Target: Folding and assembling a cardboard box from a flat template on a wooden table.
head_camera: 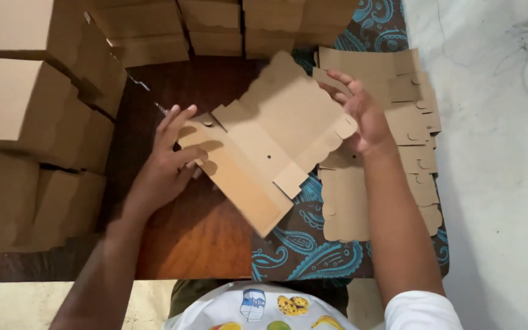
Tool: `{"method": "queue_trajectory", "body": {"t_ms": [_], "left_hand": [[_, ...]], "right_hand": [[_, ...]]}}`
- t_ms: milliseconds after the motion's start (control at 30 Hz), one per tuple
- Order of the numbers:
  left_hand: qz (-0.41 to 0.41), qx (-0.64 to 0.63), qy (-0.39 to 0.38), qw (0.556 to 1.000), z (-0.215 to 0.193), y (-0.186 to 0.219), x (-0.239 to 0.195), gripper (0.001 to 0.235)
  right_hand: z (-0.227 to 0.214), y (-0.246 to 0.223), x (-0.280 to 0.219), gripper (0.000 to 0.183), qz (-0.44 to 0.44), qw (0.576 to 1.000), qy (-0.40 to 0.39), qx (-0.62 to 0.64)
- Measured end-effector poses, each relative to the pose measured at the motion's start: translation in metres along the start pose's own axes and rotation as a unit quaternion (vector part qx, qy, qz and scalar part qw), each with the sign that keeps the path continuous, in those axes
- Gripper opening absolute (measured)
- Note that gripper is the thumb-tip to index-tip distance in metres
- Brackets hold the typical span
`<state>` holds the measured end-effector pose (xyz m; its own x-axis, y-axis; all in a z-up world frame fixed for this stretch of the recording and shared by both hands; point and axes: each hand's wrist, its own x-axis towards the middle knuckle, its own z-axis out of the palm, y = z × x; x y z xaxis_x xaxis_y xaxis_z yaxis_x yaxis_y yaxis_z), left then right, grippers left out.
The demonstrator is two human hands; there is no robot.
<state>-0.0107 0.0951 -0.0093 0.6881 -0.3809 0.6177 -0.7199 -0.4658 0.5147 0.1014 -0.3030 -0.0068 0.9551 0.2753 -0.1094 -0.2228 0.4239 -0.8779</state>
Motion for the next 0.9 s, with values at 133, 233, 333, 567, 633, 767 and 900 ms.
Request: {"method": "queue_trajectory", "body": {"t_ms": [133,233,333,567,633,767,900], "left_hand": [[-0.078,0.045,-0.067,0.994,0.009,-0.031,-0.010,0.032],[-0.061,0.090,-0.096,0.989,0.015,-0.052,-0.007,0.038],[-0.134,0.178,-0.217,0.950,0.015,-0.053,0.015,0.023],[-0.237,0.218,-0.194,0.927,0.057,-0.047,0.069,0.046],[-0.248,0.211,-0.184,0.927,0.066,-0.038,0.077,0.048],[-0.194,0.200,-0.184,0.943,0.076,-0.039,0.072,0.050],[-0.156,0.201,-0.201,0.946,0.076,-0.053,0.064,0.055]], "right_hand": [[-0.006,-0.012,-0.012,0.056,0.003,0.972,0.013,-0.233],[0.013,-0.019,-0.014,0.065,-0.013,0.960,0.022,-0.279],[0.029,-0.022,-0.022,0.072,-0.022,0.963,0.021,-0.267],[0.012,0.001,-0.003,0.062,-0.082,0.925,0.057,-0.366],[0.008,0.007,0.001,0.052,-0.086,0.915,0.076,-0.386],[0.018,0.008,0.000,0.040,-0.093,0.902,0.125,-0.401],[0.015,0.012,0.002,0.047,-0.067,0.911,0.120,-0.388]]}}
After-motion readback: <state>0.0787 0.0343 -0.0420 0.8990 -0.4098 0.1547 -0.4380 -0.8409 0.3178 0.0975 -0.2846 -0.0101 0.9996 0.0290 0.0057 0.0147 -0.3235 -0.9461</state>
